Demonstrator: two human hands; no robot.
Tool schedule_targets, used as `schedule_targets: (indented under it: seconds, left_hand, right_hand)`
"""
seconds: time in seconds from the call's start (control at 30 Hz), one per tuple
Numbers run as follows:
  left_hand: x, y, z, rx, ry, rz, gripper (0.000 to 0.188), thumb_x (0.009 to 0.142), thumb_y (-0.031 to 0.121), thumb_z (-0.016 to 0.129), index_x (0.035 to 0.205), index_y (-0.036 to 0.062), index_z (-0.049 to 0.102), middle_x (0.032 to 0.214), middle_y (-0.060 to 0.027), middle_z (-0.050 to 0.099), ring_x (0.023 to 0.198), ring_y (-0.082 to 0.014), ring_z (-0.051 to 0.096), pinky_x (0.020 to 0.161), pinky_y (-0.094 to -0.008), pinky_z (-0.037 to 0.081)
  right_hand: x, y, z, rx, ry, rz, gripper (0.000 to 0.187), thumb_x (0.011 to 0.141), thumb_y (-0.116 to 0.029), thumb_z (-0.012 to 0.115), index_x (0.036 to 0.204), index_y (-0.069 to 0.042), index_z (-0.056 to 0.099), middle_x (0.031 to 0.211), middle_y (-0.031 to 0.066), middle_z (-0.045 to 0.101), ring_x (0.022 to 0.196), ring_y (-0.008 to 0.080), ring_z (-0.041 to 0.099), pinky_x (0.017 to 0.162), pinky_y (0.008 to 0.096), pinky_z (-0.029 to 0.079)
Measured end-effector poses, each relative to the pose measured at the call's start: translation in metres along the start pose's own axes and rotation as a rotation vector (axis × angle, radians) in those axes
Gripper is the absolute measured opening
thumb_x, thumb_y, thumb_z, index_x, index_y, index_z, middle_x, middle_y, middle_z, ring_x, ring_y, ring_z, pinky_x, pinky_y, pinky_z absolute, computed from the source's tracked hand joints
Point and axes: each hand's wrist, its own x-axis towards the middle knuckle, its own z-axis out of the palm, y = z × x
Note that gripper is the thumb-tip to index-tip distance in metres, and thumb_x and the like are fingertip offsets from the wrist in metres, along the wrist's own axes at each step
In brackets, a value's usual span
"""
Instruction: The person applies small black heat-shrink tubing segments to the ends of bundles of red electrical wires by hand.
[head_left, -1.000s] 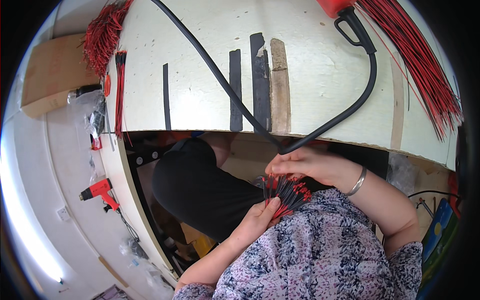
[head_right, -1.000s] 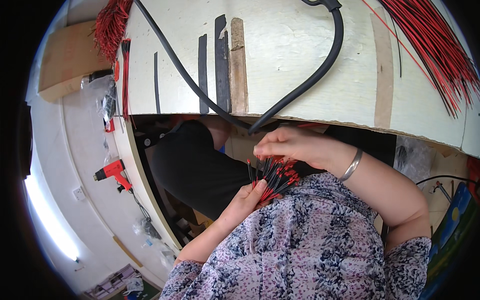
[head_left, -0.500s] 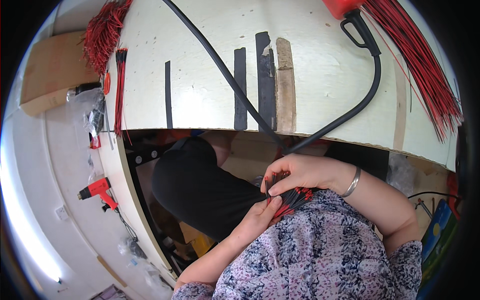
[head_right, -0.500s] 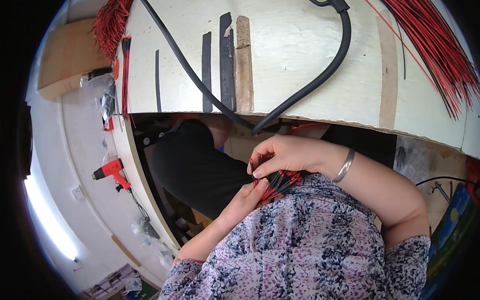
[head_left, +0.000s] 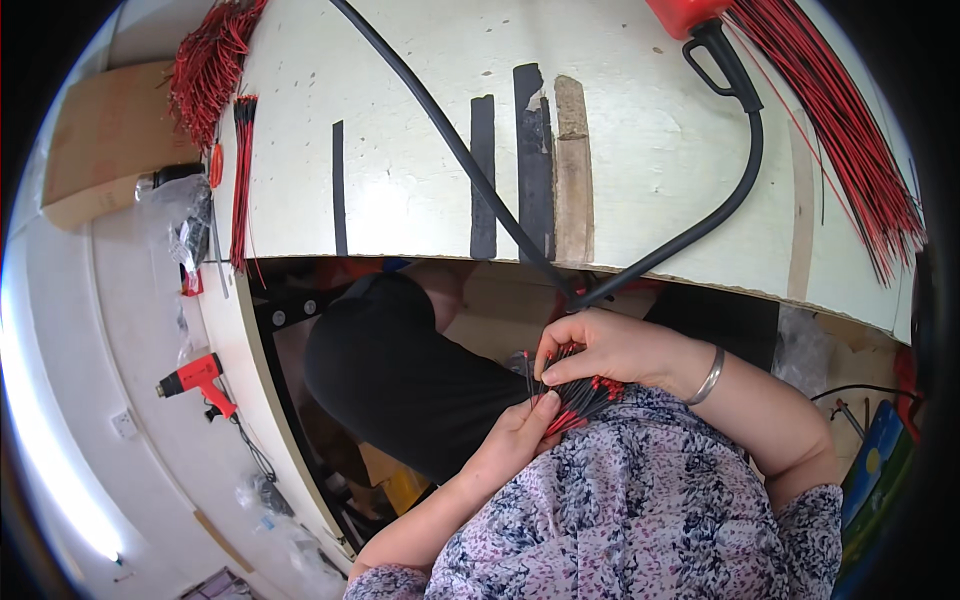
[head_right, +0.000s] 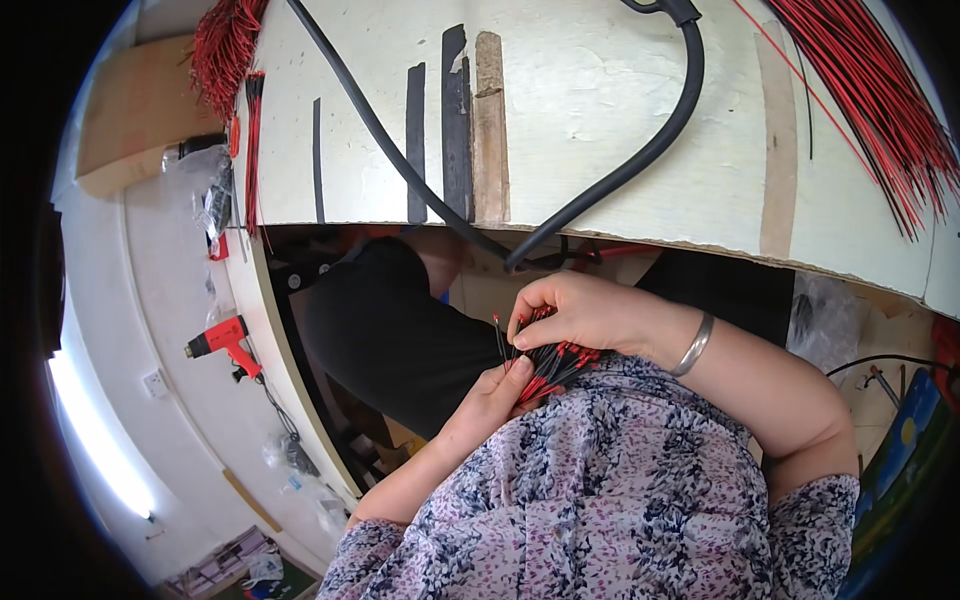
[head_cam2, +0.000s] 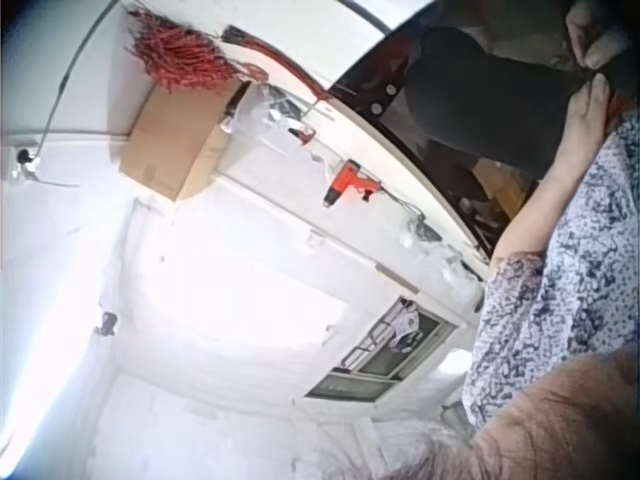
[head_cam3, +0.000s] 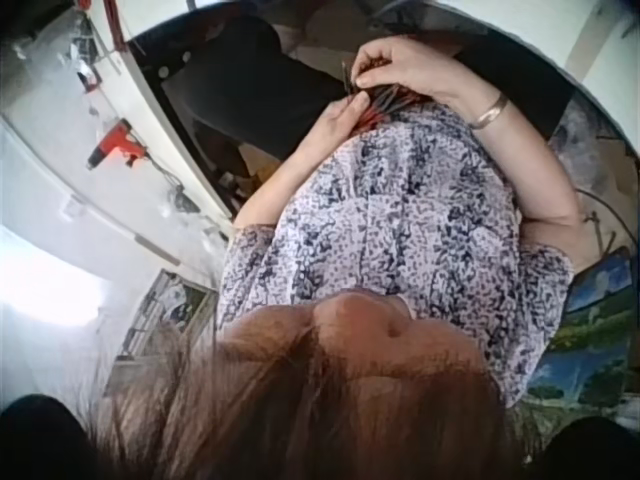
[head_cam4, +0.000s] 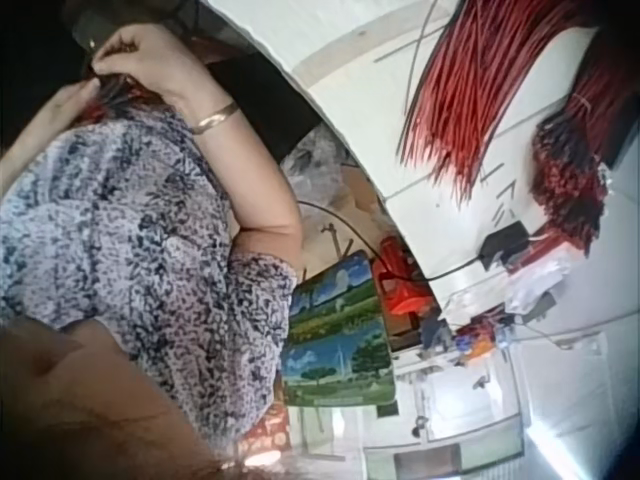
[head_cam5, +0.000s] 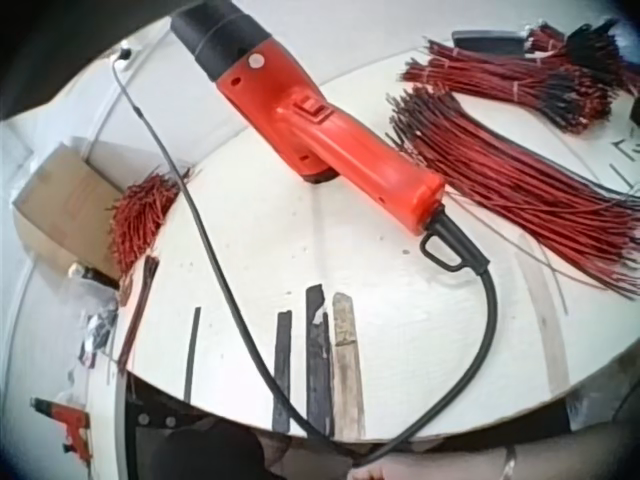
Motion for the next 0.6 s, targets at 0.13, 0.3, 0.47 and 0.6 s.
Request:
schedule_targets:
  seconds: [0.13, 0.3, 0.47, 0.6]
  left_hand:
    - [0.0, 0.0, 0.001, -0.007, -0.012, 0.016, 0.044, 0.101, 0.041, 0.038, 0.094, 0.0046, 0.061, 0.065, 0.0063, 0.045, 0.057, -0.0032, 0.037, 0.052, -0.0187, 0.03]
    - [0.0, -0.002, 0.0, -0.005, -0.023, 0.003, 0.045, 0.101, 0.041, 0.038, 0.097, 0.0045, 0.064, 0.065, 0.0063, 0.046, 0.056, -0.0029, 0.036, 0.052, -0.0182, 0.03]
    - [-0.002, 0.006, 0.005, 0.013, -0.023, -0.012, 0.053, 0.102, 0.042, 0.032, 0.103, 0.002, 0.067, 0.069, 0.007, 0.051, 0.059, -0.0021, 0.037, 0.055, -0.0176, 0.031]
    - [0.003, -0.002, -0.002, 0.05, -0.083, -0.005, 0.052, 0.102, 0.041, 0.033, 0.106, 0.0012, 0.066, 0.075, 0.0057, 0.056, 0.064, -0.0021, 0.041, 0.059, -0.0174, 0.034]
  right_hand:
    - [-0.003, 0.002, 0.0, -0.007, 0.031, 0.014, 0.014, 0.082, -0.013, 0.067, 0.088, -0.001, 0.064, 0.084, 0.0006, 0.062, 0.081, 0.0067, 0.055, 0.074, 0.0205, 0.044]
    - [-0.003, 0.005, -0.002, 0.022, 0.027, 0.01, 0.015, 0.084, -0.015, 0.067, 0.089, -0.001, 0.064, 0.086, 0.0013, 0.063, 0.082, 0.0067, 0.056, 0.074, 0.0206, 0.044]
    - [-0.001, -0.009, -0.001, 0.133, 0.028, 0.033, 0.02, 0.084, -0.02, 0.068, 0.093, -0.002, 0.066, 0.084, 0.0013, 0.064, 0.08, 0.0063, 0.057, 0.073, 0.0206, 0.044]
    - [0.005, -0.011, -0.003, 0.038, -0.137, 0.049, 0.018, 0.084, -0.017, 0.068, 0.092, -0.001, 0.066, 0.085, 0.0018, 0.065, 0.081, 0.007, 0.058, 0.075, 0.0207, 0.045]
